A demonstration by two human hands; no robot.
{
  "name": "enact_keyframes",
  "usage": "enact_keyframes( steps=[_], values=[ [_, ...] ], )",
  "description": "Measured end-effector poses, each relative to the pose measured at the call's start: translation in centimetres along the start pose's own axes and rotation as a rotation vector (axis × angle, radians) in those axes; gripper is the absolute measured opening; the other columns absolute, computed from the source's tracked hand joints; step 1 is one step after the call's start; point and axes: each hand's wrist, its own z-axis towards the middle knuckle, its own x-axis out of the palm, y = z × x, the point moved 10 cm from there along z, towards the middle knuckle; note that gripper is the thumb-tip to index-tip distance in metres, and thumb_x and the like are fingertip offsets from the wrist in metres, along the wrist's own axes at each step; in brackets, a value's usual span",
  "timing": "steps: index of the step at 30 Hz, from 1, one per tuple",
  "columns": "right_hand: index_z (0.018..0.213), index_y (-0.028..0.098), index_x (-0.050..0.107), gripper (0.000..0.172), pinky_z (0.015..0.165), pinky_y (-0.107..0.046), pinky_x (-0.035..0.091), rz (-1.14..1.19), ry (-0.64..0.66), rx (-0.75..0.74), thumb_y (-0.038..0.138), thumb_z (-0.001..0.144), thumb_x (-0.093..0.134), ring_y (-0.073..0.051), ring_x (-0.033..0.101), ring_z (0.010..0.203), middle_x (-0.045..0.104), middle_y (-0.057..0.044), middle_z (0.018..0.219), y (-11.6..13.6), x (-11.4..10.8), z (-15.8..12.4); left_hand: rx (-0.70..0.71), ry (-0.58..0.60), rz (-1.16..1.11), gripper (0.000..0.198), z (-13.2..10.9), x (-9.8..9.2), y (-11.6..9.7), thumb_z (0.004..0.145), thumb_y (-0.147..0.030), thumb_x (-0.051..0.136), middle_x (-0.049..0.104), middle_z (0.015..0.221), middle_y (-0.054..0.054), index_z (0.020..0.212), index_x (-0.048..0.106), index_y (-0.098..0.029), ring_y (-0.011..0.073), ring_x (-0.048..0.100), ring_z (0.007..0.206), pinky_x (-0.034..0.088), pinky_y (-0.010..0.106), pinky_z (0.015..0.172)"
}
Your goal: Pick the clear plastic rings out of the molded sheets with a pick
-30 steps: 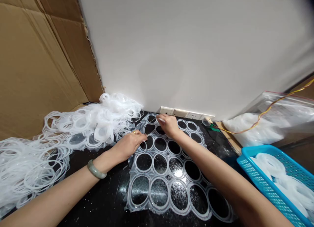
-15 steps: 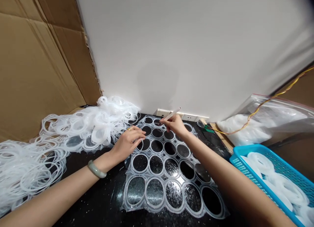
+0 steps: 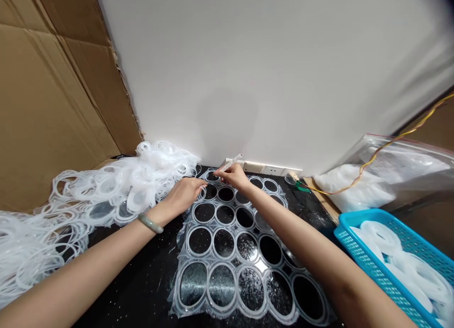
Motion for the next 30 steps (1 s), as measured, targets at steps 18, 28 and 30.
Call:
enact_keyframes(
  steps=[18,28,30],
  values=[
    [0.077,0.013,0.076,0.013,0.058,-0.022,0.046,-0.268,-0.078,-0.064,0.023,0.075,0.069,-0.017,0.066,0.067,0.073,-0.006,0.072,-4.0,0.6,2.2,0.233,0.147,0.036,0.031,-0.3,2.3,-0.9,0.095,-0.014,0.041,0.068,0.119,0.011,0.113,0.066,-0.015,0.0212,0.062,0.112,0.053,0.04,0.095],
    [0.077,0.013,0.075,0.012,0.06,-0.022,0.047,-0.219,-0.093,-0.085,0.023,0.077,0.068,-0.017,0.067,0.068,0.074,-0.006,0.074,-4.0,0.5,1.9,0.215,0.155,0.015,0.032,-0.3,2.4,-0.8,0.095,-0.015,0.04,0.068,0.12,0.013,0.113,0.067,-0.013,0.0231,0.061,0.112,0.052,0.042,0.095],
    [0.077,0.013,0.075,0.012,0.059,-0.022,0.046,-0.266,-0.098,-0.082,0.023,0.077,0.069,-0.018,0.067,0.069,0.074,-0.006,0.074,-4.0,0.5,1.9,0.214,0.152,0.024,0.032,-0.3,2.5,-0.8,0.095,-0.015,0.041,0.068,0.12,0.012,0.114,0.066,-0.013,0.0228,0.061,0.113,0.052,0.042,0.095]
  ],
)
